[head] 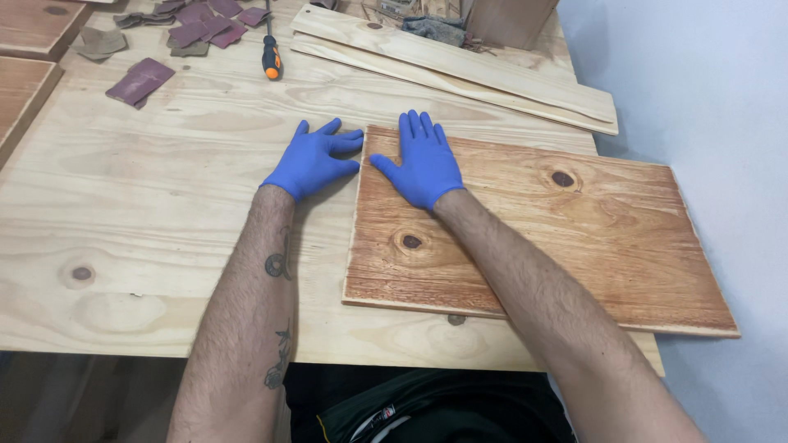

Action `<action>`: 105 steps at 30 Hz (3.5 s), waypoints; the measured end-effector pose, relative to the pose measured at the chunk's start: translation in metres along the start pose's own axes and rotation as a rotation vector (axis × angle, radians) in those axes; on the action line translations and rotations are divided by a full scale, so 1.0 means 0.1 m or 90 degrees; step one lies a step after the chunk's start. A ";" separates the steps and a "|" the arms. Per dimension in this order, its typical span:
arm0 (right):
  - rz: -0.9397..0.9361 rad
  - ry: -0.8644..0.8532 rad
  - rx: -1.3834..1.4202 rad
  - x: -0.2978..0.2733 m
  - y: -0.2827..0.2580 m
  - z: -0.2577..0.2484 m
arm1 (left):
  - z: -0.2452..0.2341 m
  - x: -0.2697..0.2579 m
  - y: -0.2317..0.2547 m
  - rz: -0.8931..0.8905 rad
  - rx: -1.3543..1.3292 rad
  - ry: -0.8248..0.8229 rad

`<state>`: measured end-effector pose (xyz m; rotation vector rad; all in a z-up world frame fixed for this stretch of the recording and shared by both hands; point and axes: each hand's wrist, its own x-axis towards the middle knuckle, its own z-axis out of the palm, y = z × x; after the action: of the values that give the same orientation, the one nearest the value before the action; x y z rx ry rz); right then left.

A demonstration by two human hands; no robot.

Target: The person sands a rectangular wooden board on a workbench using a piece of sandpaper held in the right hand. The person repeatedly rubs the sandpaper across the surface of the board while stabilizing it with the left hand.

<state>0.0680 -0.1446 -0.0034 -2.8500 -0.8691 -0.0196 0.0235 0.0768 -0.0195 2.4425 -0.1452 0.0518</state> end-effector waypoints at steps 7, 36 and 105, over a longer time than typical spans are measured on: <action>-0.260 -0.134 0.150 -1.53 -0.84 -0.41 | 0.04 0.09 -0.15 0.017 0.006 -0.011; -0.082 -0.061 0.041 -0.95 0.67 -0.40 | 0.22 0.25 -0.37 0.019 -0.003 0.040; 0.191 -0.012 -0.033 -1.73 1.88 -0.59 | 0.51 -0.09 0.71 -0.135 0.186 0.061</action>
<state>0.0305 -0.4039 0.0164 -3.0013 -0.4432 0.0220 0.0064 -0.0092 -0.0146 2.7261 0.1761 0.1029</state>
